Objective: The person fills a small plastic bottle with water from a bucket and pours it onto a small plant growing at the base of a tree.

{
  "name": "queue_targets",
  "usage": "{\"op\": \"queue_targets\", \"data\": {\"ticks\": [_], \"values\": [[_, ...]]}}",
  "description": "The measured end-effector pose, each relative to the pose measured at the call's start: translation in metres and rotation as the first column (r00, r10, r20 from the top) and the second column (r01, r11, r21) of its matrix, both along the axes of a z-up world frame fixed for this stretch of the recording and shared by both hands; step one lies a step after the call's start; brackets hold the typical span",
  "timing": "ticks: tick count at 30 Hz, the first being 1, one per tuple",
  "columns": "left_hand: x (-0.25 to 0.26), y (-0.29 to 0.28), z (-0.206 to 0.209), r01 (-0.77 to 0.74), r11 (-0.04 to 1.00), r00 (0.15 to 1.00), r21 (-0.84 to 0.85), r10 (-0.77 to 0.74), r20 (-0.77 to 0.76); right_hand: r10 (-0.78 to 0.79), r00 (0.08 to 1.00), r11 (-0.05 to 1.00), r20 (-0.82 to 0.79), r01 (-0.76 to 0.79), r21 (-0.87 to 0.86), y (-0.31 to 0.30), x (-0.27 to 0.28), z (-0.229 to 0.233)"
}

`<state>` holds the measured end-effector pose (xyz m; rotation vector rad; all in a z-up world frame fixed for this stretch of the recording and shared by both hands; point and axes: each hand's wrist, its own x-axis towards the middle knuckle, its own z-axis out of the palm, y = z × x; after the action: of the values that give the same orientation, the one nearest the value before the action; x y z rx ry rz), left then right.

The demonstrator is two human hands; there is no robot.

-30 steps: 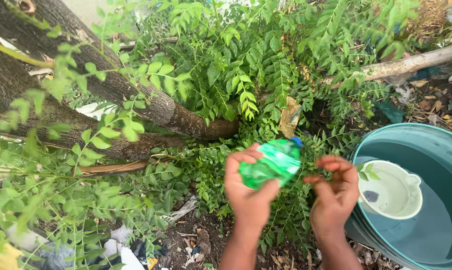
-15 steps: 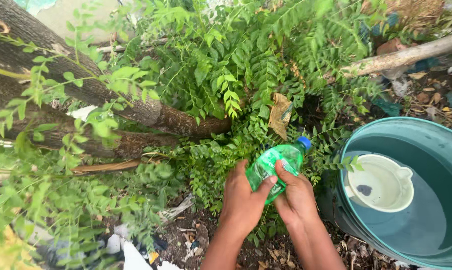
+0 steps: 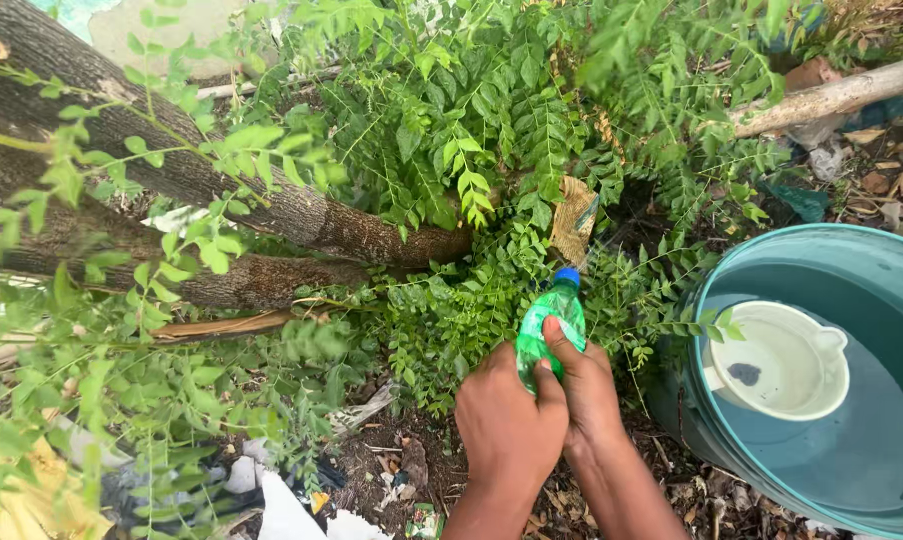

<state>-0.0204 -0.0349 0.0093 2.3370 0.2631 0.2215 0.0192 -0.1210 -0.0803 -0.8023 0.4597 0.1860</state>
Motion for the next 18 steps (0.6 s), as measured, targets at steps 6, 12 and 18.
{"op": "queue_targets", "data": {"ticks": [6, 12, 18], "values": [[0.007, 0.000, -0.020, 0.052, 0.998, 0.992, -0.020, -0.049, 0.114, -0.020, 0.999, 0.999, 0.031, 0.022, -0.044, -0.004, 0.007, 0.000], [0.013, -0.007, -0.032, 0.075, 0.997, 0.989, -0.021, -0.071, 0.127, -0.006, 1.000, 0.995, 0.012, 0.007, -0.103, -0.014, 0.012, -0.009], [0.011, -0.002, -0.031, 0.072, 0.997, 0.989, 0.007, -0.072, 0.133, 0.035, 0.999, 0.987, 0.027, -0.030, -0.158, -0.012, 0.015, -0.020]]}}
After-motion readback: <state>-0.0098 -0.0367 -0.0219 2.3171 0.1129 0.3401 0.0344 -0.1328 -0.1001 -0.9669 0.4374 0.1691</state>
